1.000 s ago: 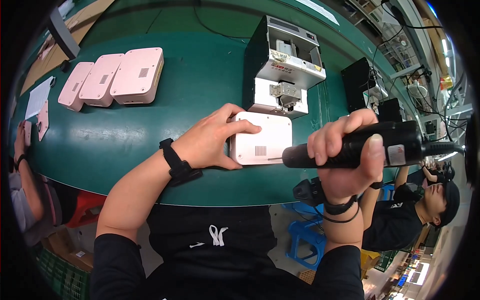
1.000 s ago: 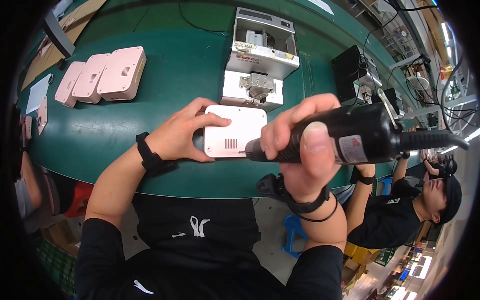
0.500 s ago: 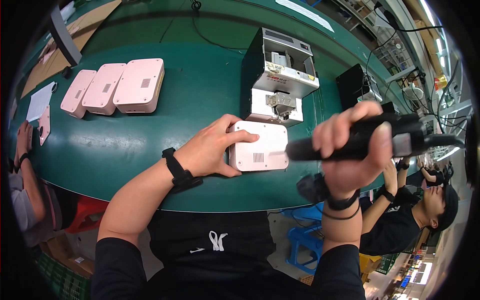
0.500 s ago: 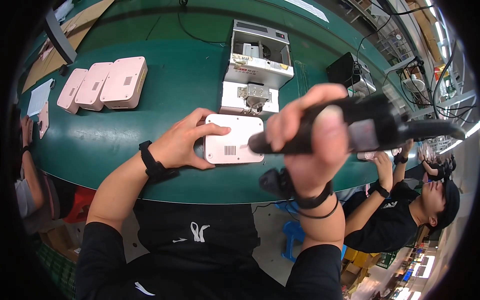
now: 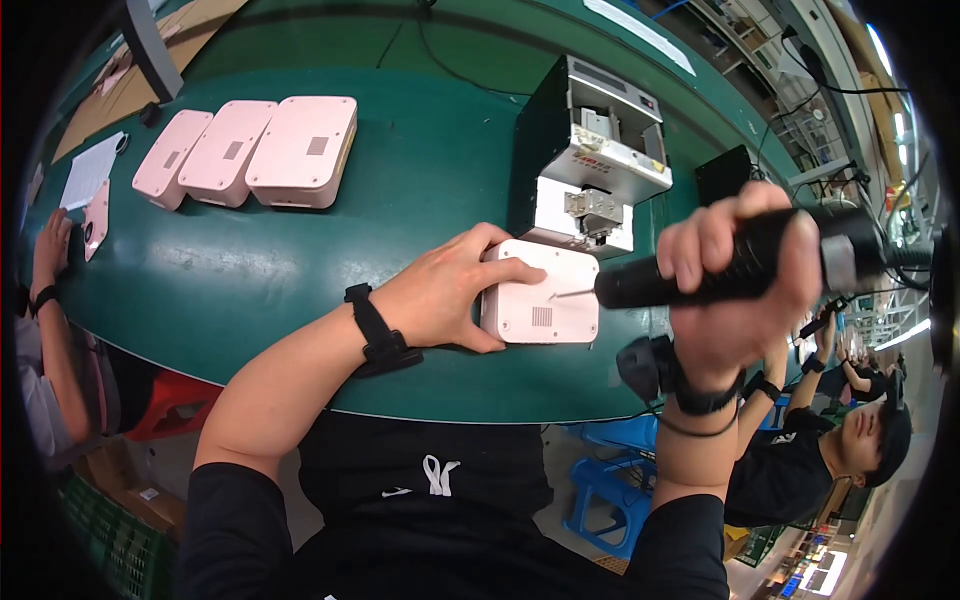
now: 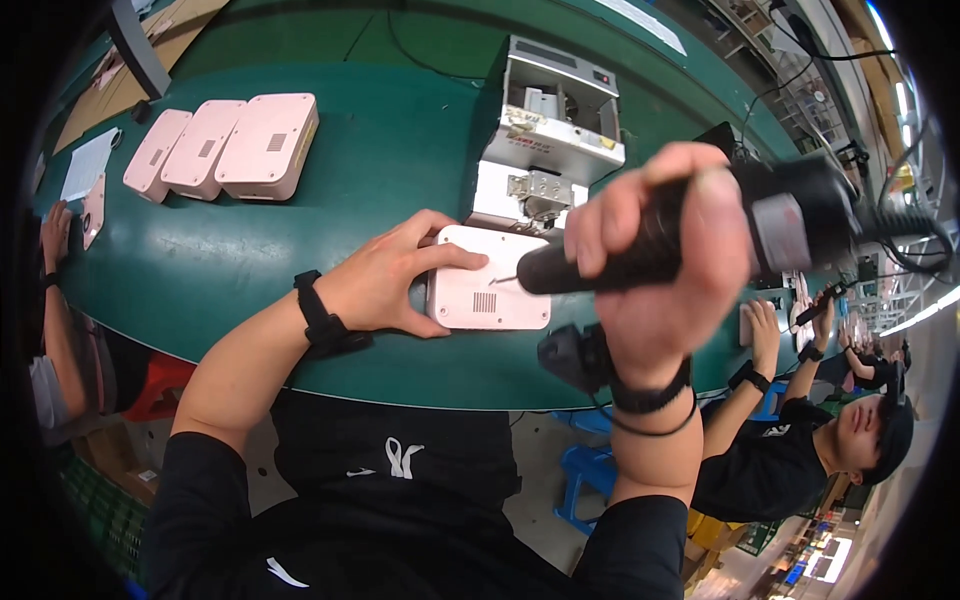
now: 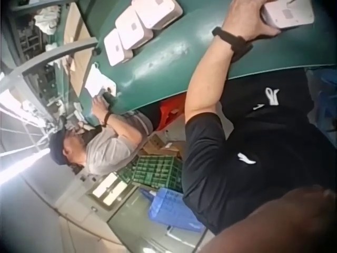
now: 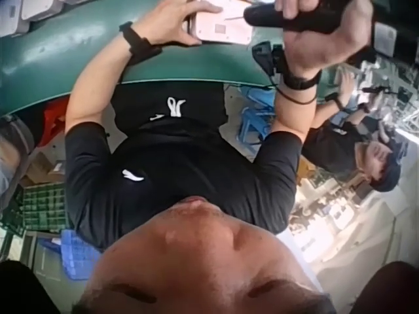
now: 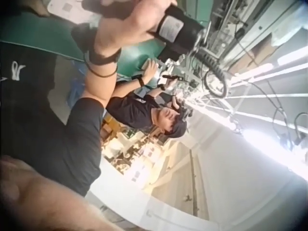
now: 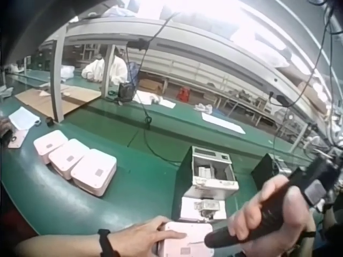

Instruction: The person picks up screws from a machine and uses a power screwdriver to drive them into the four holes of a white plastic case. This process is repeated for multiple units before each is set aside.

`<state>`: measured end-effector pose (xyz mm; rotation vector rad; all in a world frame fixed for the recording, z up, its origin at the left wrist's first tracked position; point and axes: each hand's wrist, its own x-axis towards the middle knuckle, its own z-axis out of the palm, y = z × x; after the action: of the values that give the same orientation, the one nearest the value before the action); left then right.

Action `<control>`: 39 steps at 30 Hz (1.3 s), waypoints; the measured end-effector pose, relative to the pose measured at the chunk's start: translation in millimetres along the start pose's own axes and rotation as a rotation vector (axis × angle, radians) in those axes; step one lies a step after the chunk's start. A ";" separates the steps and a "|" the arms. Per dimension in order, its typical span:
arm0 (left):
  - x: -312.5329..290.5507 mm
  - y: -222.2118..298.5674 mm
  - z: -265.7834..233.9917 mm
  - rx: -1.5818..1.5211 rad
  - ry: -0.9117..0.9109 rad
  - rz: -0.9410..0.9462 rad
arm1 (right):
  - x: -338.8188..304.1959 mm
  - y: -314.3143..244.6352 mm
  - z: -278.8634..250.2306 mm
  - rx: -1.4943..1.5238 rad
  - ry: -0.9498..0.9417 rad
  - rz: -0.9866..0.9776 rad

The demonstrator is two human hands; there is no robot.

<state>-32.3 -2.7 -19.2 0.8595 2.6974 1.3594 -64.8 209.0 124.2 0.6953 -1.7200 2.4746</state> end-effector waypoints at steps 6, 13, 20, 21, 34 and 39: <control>1.3 -5.2 0.0 -0.031 0.005 0.032 | -24.8 -3.7 27.1 0.024 -0.086 -0.019; -0.7 -5.4 3.9 -0.023 0.045 0.053 | -33.1 -0.2 36.1 -0.001 -0.118 0.001; -0.9 -6.0 4.0 -0.021 0.053 0.059 | -33.4 7.5 35.1 0.010 -0.140 0.021; -0.7 -6.0 4.4 -0.024 0.054 0.061 | -33.6 7.5 34.6 0.010 -0.145 0.026; -1.7 -6.9 3.0 -0.005 0.046 0.062 | -21.8 -8.3 30.0 0.033 -0.113 -0.176; -3.2 -2.3 1.1 -0.008 0.024 0.036 | 31.7 -37.8 0.7 -0.108 -0.103 -0.621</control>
<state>-30.3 -4.5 -22.4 0.9010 2.7047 1.3952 -82.2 216.0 169.8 1.1490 -1.3684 1.9346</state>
